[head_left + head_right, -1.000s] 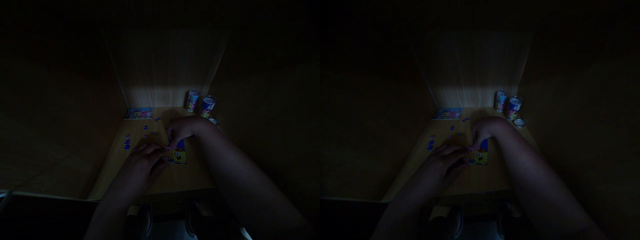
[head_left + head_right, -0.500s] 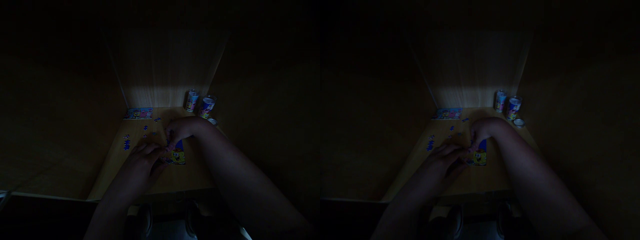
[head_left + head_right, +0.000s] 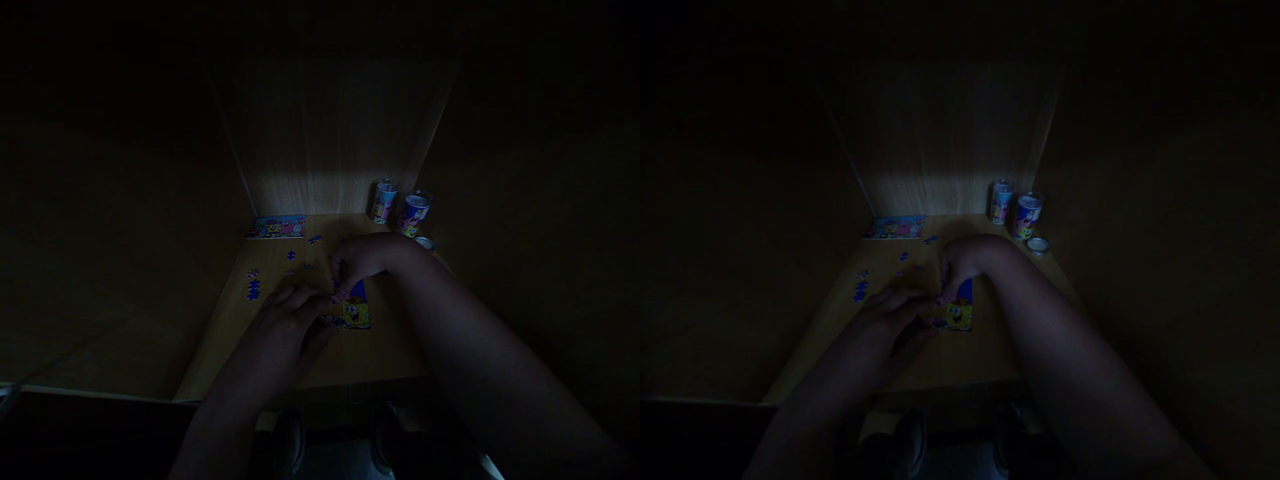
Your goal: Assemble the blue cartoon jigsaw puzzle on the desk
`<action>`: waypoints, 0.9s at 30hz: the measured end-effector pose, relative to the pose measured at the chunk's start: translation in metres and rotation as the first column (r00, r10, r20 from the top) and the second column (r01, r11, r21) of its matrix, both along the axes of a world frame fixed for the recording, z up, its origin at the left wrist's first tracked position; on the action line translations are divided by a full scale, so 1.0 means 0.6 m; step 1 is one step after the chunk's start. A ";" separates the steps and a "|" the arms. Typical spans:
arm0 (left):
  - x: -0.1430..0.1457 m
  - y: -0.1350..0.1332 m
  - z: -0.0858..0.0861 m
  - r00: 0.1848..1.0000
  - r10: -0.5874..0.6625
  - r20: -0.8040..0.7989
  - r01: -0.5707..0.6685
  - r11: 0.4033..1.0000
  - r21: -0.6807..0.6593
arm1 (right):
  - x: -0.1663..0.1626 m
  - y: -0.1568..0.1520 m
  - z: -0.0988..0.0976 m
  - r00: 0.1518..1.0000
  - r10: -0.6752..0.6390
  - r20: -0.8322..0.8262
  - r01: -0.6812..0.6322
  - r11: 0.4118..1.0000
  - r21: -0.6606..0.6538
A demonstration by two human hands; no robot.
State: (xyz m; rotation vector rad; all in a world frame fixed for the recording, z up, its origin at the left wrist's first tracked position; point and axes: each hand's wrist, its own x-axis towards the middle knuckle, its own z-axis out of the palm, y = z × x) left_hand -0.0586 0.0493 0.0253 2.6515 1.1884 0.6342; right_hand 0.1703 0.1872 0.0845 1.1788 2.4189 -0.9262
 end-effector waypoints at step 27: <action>-0.017 0.013 -0.008 0.997 -0.003 0.080 0.001 1.000 0.028 | 0.001 0.000 0.011 0.949 -0.305 0.080 0.207 0.793 0.573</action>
